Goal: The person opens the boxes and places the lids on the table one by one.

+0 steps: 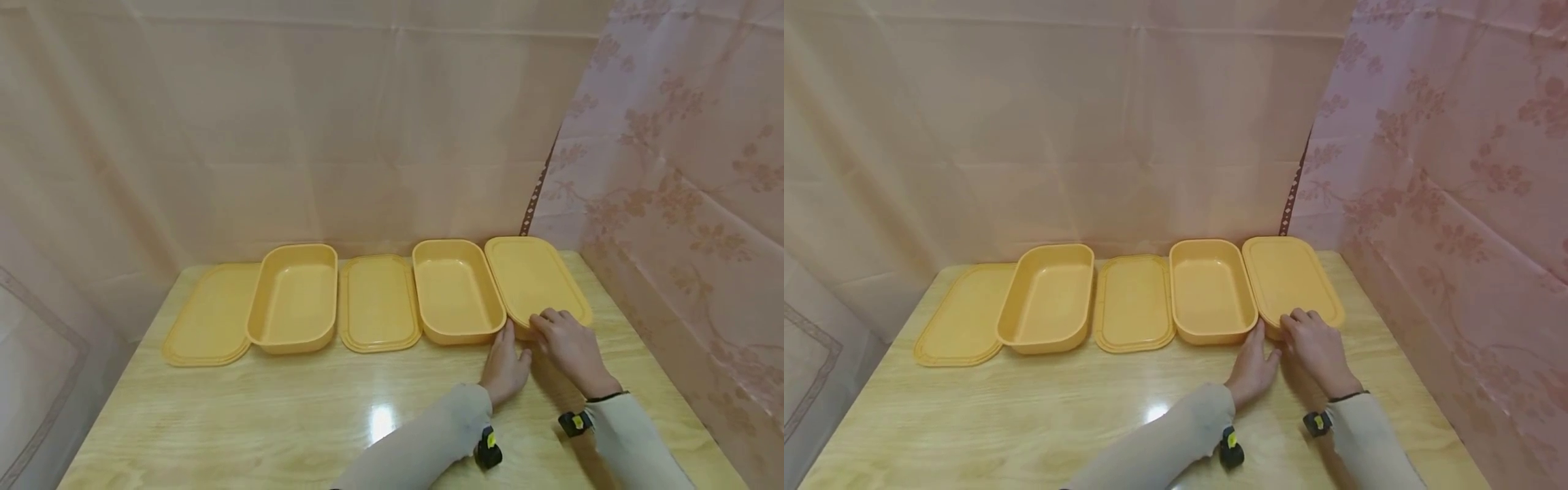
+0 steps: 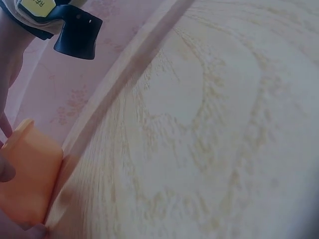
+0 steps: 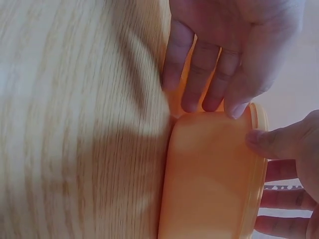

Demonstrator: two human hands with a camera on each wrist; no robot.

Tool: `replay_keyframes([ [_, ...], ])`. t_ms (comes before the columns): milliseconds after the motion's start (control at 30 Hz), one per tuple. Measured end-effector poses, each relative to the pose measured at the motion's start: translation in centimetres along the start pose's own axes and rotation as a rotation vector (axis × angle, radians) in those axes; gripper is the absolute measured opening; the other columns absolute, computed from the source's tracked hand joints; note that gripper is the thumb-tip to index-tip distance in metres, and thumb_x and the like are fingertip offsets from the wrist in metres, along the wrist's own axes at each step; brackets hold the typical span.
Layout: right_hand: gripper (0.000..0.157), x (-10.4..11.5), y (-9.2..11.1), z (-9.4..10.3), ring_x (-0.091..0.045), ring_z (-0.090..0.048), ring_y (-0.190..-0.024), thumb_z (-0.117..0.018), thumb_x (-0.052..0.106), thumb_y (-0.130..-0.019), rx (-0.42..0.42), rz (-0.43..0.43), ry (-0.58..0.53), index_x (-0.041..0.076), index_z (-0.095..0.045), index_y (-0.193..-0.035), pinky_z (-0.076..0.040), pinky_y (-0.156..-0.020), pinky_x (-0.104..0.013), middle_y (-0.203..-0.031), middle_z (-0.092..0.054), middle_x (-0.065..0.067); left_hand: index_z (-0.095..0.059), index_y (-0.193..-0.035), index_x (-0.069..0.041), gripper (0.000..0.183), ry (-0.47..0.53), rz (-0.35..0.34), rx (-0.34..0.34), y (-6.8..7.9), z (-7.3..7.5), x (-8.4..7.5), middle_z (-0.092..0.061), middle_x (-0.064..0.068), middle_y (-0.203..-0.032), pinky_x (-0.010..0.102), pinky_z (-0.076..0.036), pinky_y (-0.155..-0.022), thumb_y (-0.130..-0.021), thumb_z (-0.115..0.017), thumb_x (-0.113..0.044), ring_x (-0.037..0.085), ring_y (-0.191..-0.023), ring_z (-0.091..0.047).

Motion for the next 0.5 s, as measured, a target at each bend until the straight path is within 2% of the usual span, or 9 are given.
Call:
replay_keyframes([
  [267, 0.018, -0.02, -0.22, 0.1, -0.029, -0.06, -0.071, -0.079, 0.006, -0.075, -0.01, -0.012, -0.019, 0.006, -0.07, -0.091, -0.048, -0.047, -0.04, -0.084, -0.066, -0.008, -0.031, -0.153, -0.012, 0.064, -0.026, 0.017, -0.025, -0.12, 0.2, -0.19, -0.037, 0.002, -0.156, 0.029, -0.036, -0.114, -0.096, -0.057, -0.025, 0.019, -0.14, -0.04],
  [500, 0.018, -0.07, -0.37, 0.37, -0.029, -0.06, -0.071, -0.078, 0.008, -0.076, -0.012, -0.029, -0.041, 0.006, -0.071, -0.092, -0.047, -0.046, -0.041, -0.084, -0.066, -0.008, -0.042, -0.147, -0.006, 0.055, -0.084, -0.026, -0.099, -0.07, 0.51, -0.37, -0.051, 0.008, -0.145, 0.031, -0.044, -0.107, -0.096, -0.057, -0.022, 0.022, -0.132, -0.051],
])
Point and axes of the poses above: each hand's wrist, its own y-axis away from the middle knuckle, its own z-axis out of the back of the hand, x = y × z, the point moved 3 cm from there along -y, towards the middle knuckle
